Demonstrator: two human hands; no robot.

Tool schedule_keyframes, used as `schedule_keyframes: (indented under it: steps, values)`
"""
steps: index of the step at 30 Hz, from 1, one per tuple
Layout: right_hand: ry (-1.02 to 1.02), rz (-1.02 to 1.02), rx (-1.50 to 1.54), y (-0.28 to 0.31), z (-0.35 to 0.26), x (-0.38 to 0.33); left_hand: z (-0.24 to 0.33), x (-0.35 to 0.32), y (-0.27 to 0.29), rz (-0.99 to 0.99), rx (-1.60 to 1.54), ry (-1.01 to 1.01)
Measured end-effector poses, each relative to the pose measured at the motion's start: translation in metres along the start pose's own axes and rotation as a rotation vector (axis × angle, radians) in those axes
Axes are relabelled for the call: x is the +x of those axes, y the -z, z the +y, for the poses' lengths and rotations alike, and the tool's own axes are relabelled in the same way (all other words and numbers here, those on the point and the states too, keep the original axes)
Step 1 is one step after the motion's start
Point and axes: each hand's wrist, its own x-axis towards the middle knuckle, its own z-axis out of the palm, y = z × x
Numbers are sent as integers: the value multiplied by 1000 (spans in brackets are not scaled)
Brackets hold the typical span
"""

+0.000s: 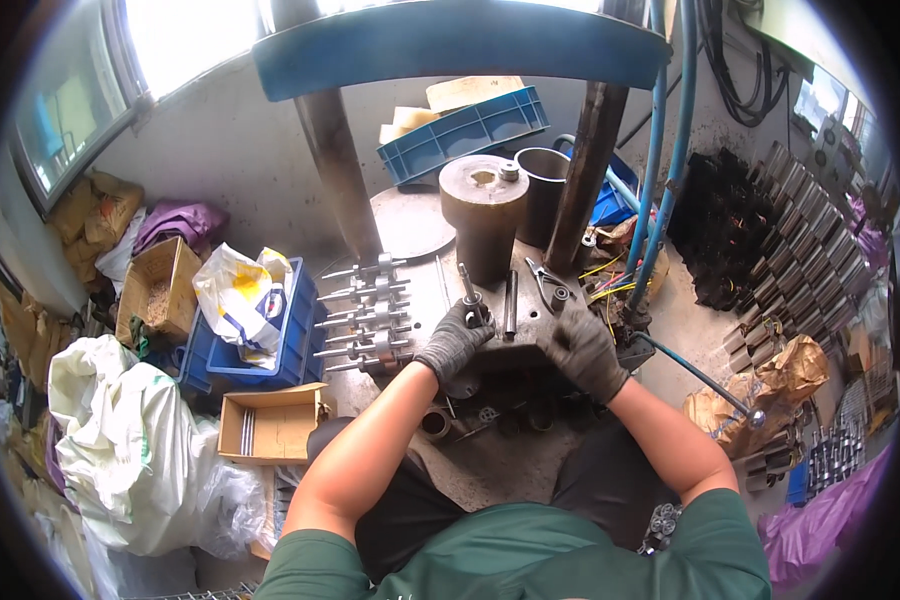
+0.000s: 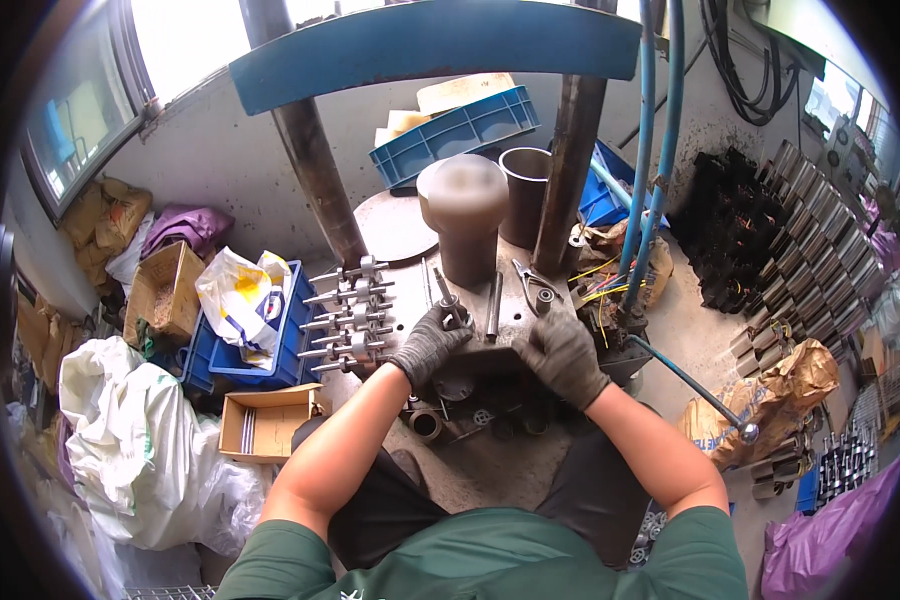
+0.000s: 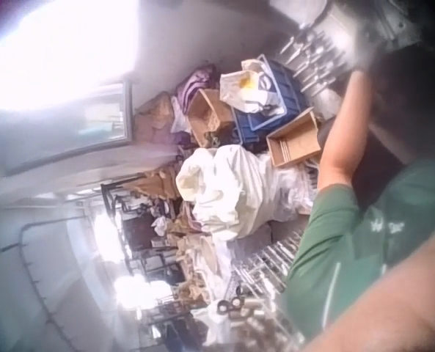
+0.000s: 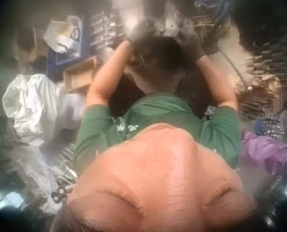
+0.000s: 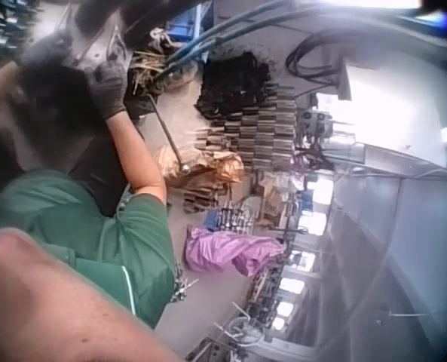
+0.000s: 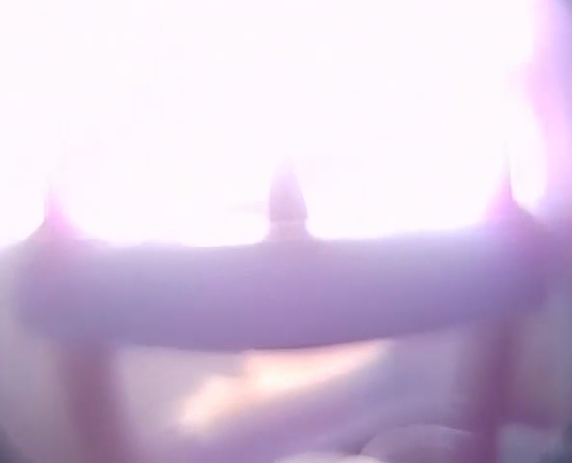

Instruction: The person inserts a metal rod into a press machine fixture, operates a side lever to process the component, and then removes it to place it into a collection container.

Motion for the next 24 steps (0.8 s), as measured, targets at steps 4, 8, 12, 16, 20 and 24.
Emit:
schedule_keyframes:
  steps: [4, 8, 12, 16, 20, 24]
  values:
    - [-20, -226, -5, 1, 15, -36, 28, -17, -13, 0, 0, 23]
    - [-19, -413, -55, 4, 23, -30, -10, -10, -17, 93, -191, -102]
    - [-98, -632, -19, 3, 27, -27, 8, -9, -16, 60, -489, -245]
    - [-146, -754, 80, -8, 24, -24, 107, 10, -17, 205, -291, -716]
    - [-161, -838, 150, -31, 23, -27, 168, 84, 13, 256, -272, -741]
    - [-26, -991, 130, -39, 22, -19, 189, 164, 49, 456, 302, -925]
